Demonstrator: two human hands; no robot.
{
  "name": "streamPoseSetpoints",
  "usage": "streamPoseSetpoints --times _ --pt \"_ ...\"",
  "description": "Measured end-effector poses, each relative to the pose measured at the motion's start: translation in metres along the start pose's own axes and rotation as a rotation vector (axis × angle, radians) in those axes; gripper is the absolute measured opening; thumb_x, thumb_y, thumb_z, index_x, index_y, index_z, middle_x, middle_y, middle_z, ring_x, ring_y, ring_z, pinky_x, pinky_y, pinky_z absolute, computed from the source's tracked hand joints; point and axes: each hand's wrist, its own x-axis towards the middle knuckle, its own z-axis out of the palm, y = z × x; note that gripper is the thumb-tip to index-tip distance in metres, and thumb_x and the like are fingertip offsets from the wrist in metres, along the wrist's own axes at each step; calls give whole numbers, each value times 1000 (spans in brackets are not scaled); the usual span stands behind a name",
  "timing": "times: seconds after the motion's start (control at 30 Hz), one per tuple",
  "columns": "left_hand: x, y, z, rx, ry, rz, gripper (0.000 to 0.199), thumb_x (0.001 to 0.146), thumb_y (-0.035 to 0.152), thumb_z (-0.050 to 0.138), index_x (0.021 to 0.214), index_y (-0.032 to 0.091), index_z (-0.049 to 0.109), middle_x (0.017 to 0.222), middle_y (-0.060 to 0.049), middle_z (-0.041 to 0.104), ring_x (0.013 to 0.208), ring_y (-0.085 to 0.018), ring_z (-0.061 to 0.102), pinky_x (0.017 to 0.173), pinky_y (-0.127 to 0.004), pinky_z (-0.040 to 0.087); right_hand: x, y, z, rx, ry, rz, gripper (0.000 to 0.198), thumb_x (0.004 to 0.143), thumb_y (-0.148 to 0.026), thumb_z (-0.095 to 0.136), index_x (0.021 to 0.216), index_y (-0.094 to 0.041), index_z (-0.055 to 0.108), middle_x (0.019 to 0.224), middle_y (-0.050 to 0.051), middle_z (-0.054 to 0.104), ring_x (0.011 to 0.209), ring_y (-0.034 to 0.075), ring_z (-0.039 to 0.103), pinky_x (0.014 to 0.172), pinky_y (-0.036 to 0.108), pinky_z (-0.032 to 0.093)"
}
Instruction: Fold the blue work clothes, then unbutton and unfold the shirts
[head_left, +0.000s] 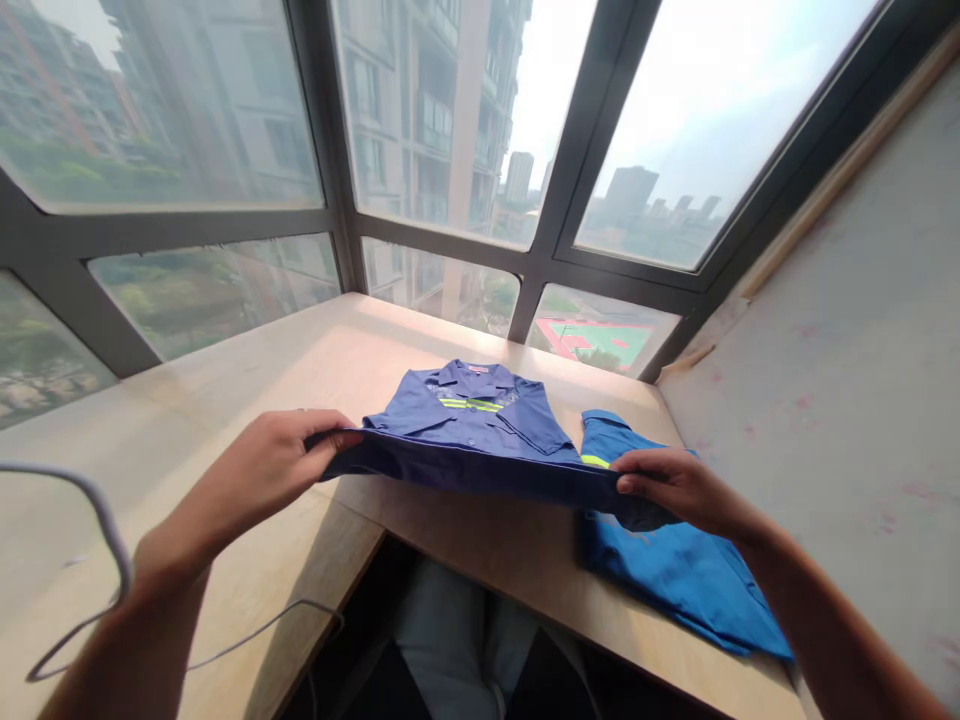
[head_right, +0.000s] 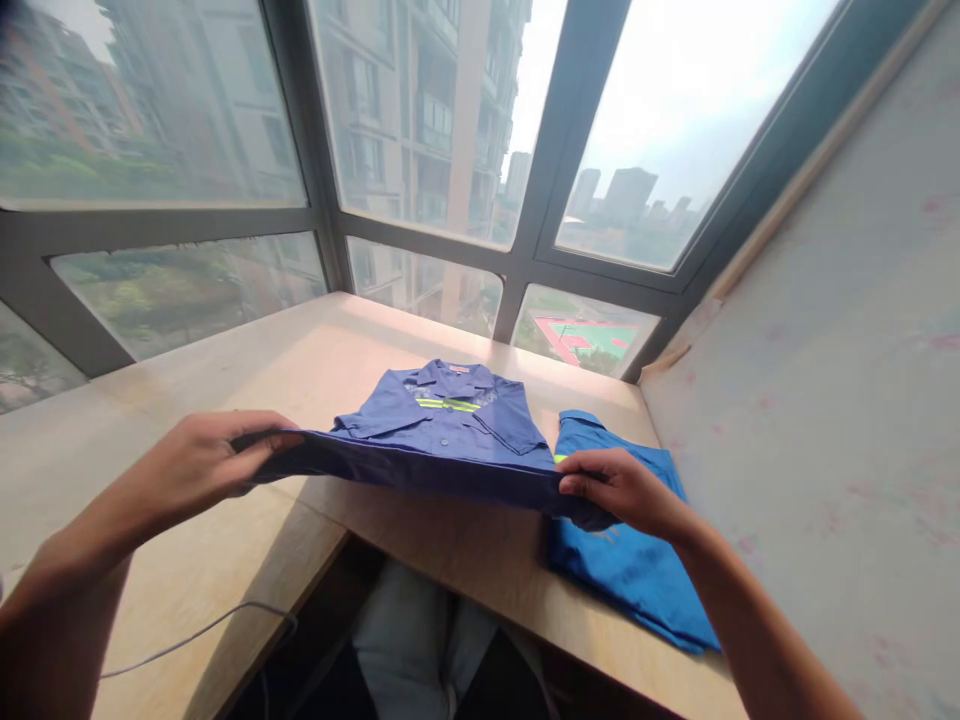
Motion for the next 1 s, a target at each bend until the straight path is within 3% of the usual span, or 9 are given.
streamPoseSetpoints --times 0.13,0.27,0.33,0.47,0.53,0.7,0.87,1.0 --pt "19 11 -17 -96 27 -11 44 85 53 45 85 18 72 83 -2 72 78 -19 62 73 -25 48 5 -14 -21 55 -40 32 54 78 -68 66 81 -15 76 73 8 69 66 20 64 56 28 51" --pt "59 13 -20 6 -65 -9 41 78 53 51 80 17 71 80 -2 71 77 -21 61 72 -25 44 34 -6 -38 6 38 22 55 73 -69 69 86 -16 76 80 7 71 75 23 65 65 30 52" --pt "81 6 -15 90 -102 4 40 78 53 50 76 17 69 78 -3 71 76 -20 61 69 -25 41 57 6 -42 -33 12 7 55 75 -69 67 89 -16 76 84 6 71 77 22 64 67 29 51" --pt "124 -22 9 281 -170 -19 42 80 56 50 70 18 66 73 -7 69 71 -21 60 61 -27 37 120 29 -38 -211 -129 17 52 81 -65 60 85 -15 74 79 5 70 74 20 63 64 27 47" --pt "144 -40 26 362 -183 -68 40 79 55 51 73 19 67 81 -9 70 76 -23 61 61 -27 36 154 38 -29 -350 -172 32 43 85 -56 60 83 -15 74 79 5 71 76 21 63 65 26 46" --pt "180 -78 71 336 -374 -70 34 80 47 49 69 18 64 81 -11 68 75 -23 60 63 -27 37 210 55 2 -721 -211 62 21 88 -30 59 83 -17 74 89 11 73 85 25 65 69 29 44" --pt "191 -107 99 207 -506 61 32 78 44 49 59 19 54 67 -5 63 67 -19 56 62 -27 36 219 74 25 -648 -347 0 20 87 -32 60 80 -20 73 83 6 72 78 21 64 69 26 44" --pt "205 -120 99 83 -565 181 35 79 48 46 59 19 50 64 -4 58 62 -18 51 60 -28 34 226 94 6 -406 -414 -34 32 87 -44 55 79 -18 73 78 4 70 74 19 61 67 26 43"
